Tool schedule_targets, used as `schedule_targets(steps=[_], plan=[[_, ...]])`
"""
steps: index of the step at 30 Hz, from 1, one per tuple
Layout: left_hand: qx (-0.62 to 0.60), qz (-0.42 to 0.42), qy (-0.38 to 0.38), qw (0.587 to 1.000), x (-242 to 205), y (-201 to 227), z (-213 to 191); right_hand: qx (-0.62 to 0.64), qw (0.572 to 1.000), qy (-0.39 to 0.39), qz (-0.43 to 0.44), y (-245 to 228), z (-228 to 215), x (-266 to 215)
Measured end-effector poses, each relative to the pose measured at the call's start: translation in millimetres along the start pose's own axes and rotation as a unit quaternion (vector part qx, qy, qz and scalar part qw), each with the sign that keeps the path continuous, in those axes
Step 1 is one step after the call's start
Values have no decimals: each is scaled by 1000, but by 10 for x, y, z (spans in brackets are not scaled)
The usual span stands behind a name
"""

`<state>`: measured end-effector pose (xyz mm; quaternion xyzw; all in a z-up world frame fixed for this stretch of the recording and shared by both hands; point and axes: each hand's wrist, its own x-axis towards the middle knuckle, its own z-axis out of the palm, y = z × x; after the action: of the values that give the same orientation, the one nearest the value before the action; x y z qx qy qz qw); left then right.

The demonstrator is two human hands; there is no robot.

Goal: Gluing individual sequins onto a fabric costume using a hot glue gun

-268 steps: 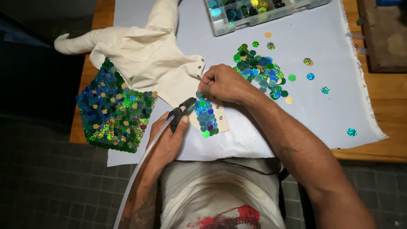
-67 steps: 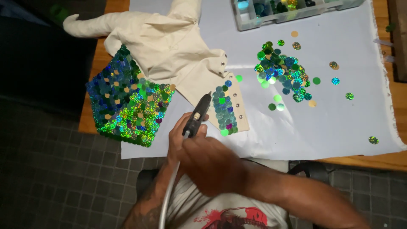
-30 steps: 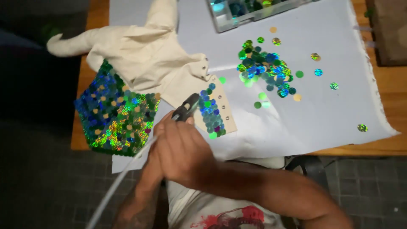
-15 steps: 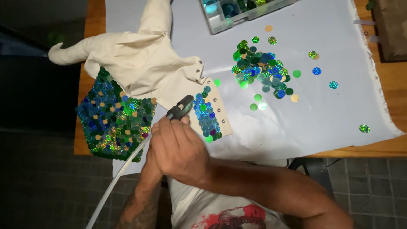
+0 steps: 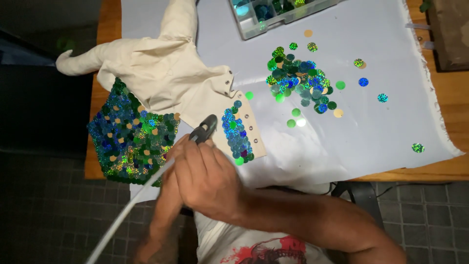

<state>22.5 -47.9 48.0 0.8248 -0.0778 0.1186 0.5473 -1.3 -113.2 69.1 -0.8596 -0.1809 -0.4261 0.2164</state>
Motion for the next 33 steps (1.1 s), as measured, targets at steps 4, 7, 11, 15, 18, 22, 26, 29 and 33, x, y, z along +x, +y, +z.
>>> schedule_targets(steps=[4,7,11,15,18,22,26,29,33], plan=[[16,28,24,999,-45,4,-48,8,999,-24,-21,8,-93,-114],[34,45,51,997,-95,-17,-143,64,993,-42,-86,79,-142,-195],[46,39,44,997,-189,-348,-179,259,947,-180,-64,214,-222,-266],[89,79,32,992,-226,-515,-236,-8,975,-218,-50,399,-217,-590],[47,81,41,995,-195,-573,-268,-14,818,-487,306,935,-320,-64],[31,74,42,996,-218,-594,-263,-71,953,-208,210,1985,-312,-442],[26,82,45,995,-217,-629,-256,-47,914,-301,269,2229,-331,-362],[20,90,51,994,-199,-667,-242,-43,902,-332,271,2234,-344,-285],[21,92,53,994,-222,-704,-255,-40,899,-333,281,2269,-330,-297]])
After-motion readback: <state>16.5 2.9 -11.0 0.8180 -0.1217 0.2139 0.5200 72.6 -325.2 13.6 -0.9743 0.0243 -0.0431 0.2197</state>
